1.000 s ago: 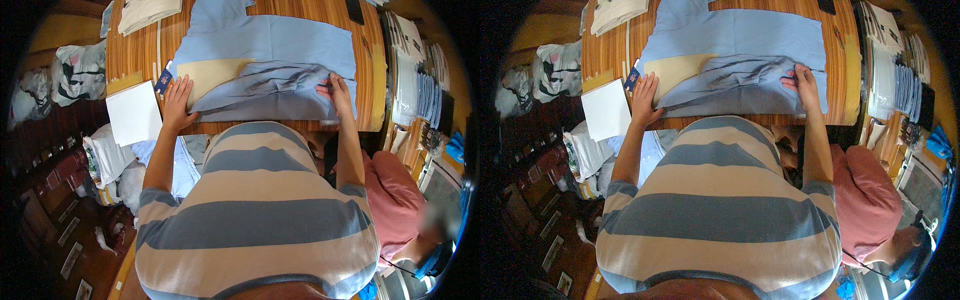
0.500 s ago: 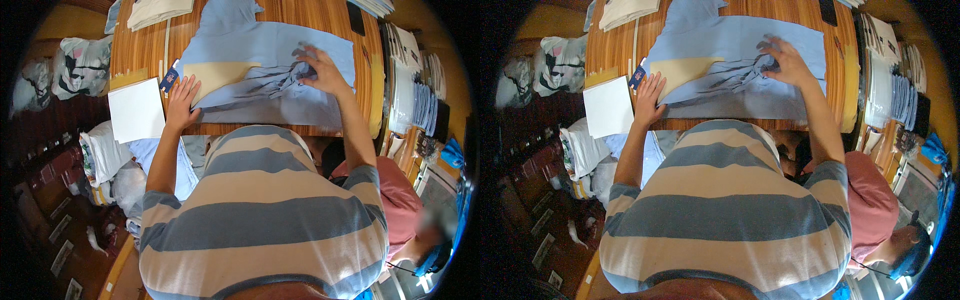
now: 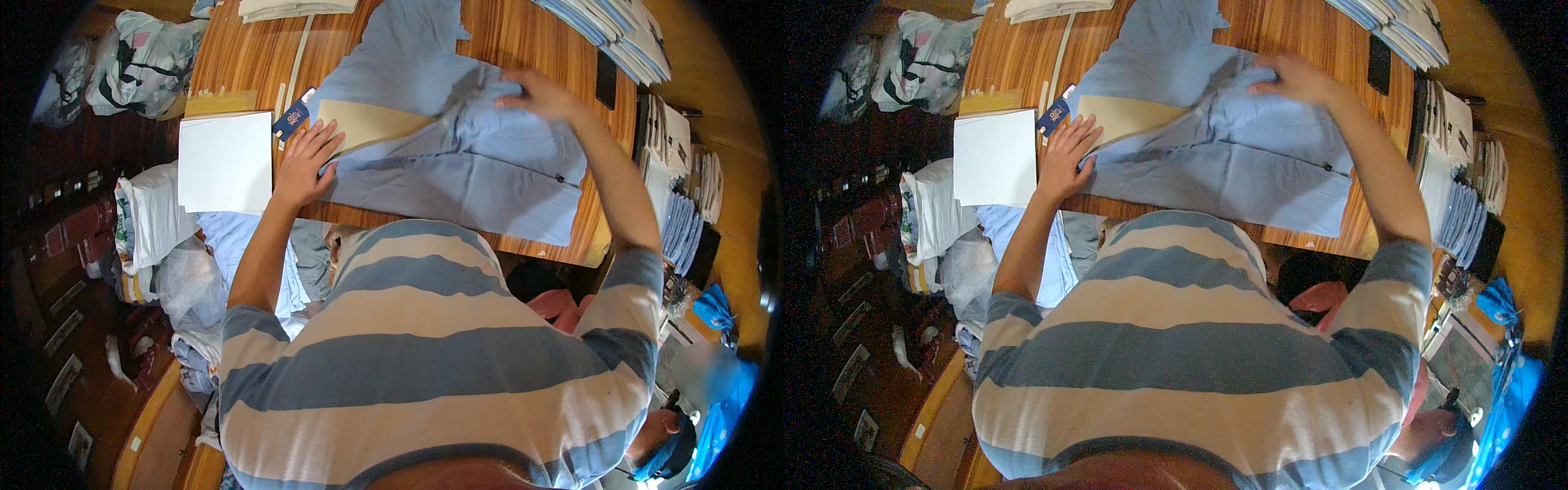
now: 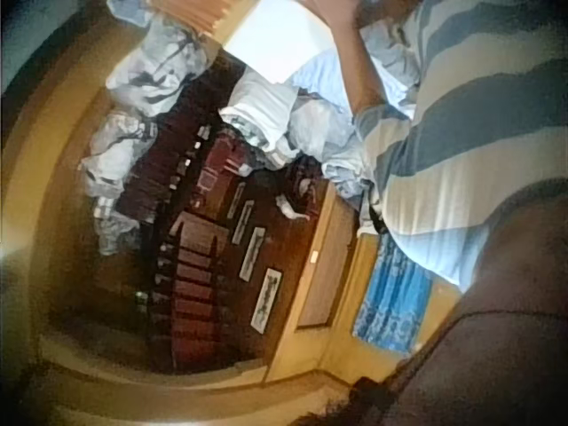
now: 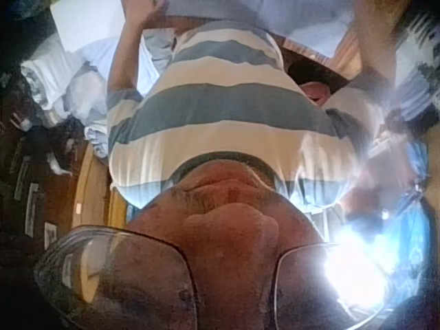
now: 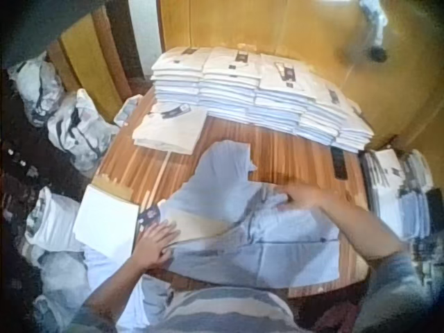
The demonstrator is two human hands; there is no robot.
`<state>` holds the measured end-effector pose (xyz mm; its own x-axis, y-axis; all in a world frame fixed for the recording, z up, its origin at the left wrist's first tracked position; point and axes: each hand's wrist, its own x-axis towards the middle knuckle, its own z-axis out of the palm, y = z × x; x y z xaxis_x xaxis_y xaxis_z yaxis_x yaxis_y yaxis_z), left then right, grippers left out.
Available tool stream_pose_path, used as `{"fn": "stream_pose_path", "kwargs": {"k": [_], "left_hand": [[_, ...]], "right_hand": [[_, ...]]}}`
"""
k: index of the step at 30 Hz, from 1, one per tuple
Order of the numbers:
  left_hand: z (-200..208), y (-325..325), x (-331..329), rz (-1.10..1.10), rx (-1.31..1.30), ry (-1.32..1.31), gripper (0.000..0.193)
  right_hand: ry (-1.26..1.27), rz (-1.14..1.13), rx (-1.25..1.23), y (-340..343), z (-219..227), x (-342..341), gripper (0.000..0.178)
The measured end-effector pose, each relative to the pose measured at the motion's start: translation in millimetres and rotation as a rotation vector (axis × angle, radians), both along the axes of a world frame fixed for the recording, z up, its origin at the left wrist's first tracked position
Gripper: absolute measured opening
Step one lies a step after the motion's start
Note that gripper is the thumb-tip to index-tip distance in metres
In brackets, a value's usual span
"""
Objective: The person folds light blue shirts on a wooden table. They smooth each shirt, place a cardboard insert inside, fold the sides and bottom up, and then fold the shirt in half. The folded shirts are stacked on the table.
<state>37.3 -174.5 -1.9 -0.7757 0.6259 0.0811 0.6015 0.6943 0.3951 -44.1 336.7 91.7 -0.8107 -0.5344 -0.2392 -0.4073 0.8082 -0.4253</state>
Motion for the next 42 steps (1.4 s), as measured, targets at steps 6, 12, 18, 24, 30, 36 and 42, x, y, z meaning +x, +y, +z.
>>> {"fn": "stream_pose_path", "kwargs": {"k": [6,12,18,24,30,36,42], "left_hand": [[-3,-3,-2,-0.003,-0.027,0.014,0.061],[12,4,-5,0.006,0.065,-0.044,0.071],[9,4,-4,0.018,0.05,-0.024,0.072],[7,3,-5,-0.019,0.013,-0.047,0.085],[15,7,-2,-0.012,-0.052,-0.088,0.101],[37,7,11,-0.047,-0.106,-0.018,0.093],[5,-10,23,-0.01,-0.253,0.017,0.089]], "right_hand": [[0.202,0.181,0.402,-71,0,-137,0.036],[0.555,0.344,0.259,-120,45,-129,0.033],[0.679,0.409,0.058,-62,80,12,0.032],[0.502,0.435,0.189,17,-19,183,0.023],[0.302,0.094,0.145,17,-66,243,0.03],[0.363,-0.456,-0.042,14,-46,278,0.054],[0.293,-0.915,0.294,46,-107,361,0.076]]}}
